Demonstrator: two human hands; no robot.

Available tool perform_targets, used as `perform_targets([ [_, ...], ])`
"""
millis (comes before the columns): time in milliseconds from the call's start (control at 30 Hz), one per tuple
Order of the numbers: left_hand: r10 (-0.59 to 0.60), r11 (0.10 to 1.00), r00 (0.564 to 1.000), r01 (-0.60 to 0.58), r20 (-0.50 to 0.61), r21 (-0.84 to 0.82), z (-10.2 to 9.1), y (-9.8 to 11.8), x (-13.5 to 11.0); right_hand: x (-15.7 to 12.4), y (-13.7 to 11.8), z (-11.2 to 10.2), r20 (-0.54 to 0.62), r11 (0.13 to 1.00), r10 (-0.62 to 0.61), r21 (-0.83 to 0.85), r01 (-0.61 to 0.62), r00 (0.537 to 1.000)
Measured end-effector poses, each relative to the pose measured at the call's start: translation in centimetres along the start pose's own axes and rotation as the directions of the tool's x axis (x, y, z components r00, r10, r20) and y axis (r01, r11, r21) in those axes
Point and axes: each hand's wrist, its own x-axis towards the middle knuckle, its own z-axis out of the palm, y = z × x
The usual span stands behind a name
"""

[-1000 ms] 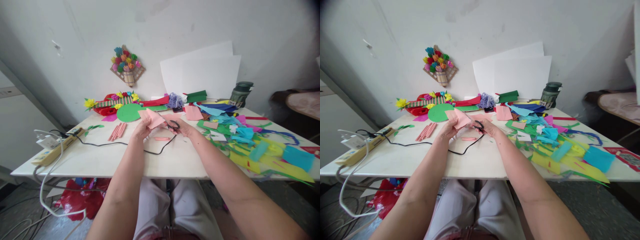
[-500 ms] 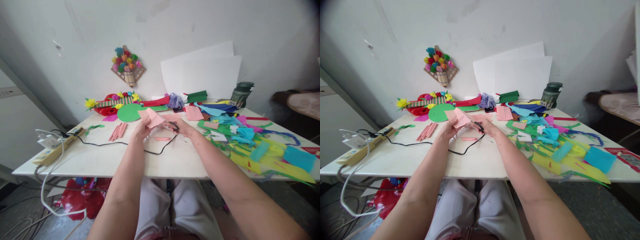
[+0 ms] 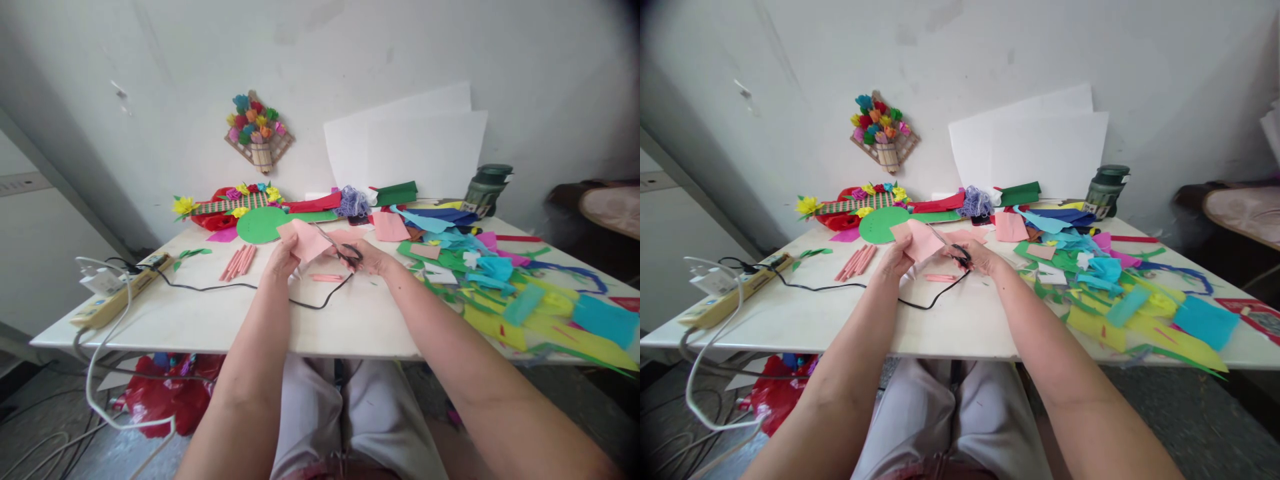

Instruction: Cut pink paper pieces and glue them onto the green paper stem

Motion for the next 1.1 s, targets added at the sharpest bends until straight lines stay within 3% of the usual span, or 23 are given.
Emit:
perform_targets([
  [300,-0.010,1.000,1.000,0.010,0.007,0.030,-0.1,0.0,0.1,0.2,-0.6,-0.8,0.101,0.999,-0.011,-0.046,0.015,0.995],
  [600,-0.004,1.000,1.000,0.004,0.015,0.012,-0.7,0.1,0.5,0.8,-3.1,-1.2,0.130,0.984,0.015,-0.180,0.009,0.991],
  [800,0.014,1.000,0.996,-0.015,0.089,0.015,-1.1,0.2,0.7,1.6,-3.0,-1.1,0.196,0.993,0.024,-0.116,-0.001,0.980],
  [967,-0.001,1.000,1.000,0.001,0.000,0.003,-1.0,0.3,0.7,1.9,-1.0,-0.3,0.144,0.999,-0.024,0.043,0.018,0.989],
  [1100,-0.038,0.999,0.999,0.038,-0.023,-0.008,-0.6,0.5,0.4,1.4,-0.2,0.0,0.115,0.991,0.010,0.130,-0.025,0.993],
])
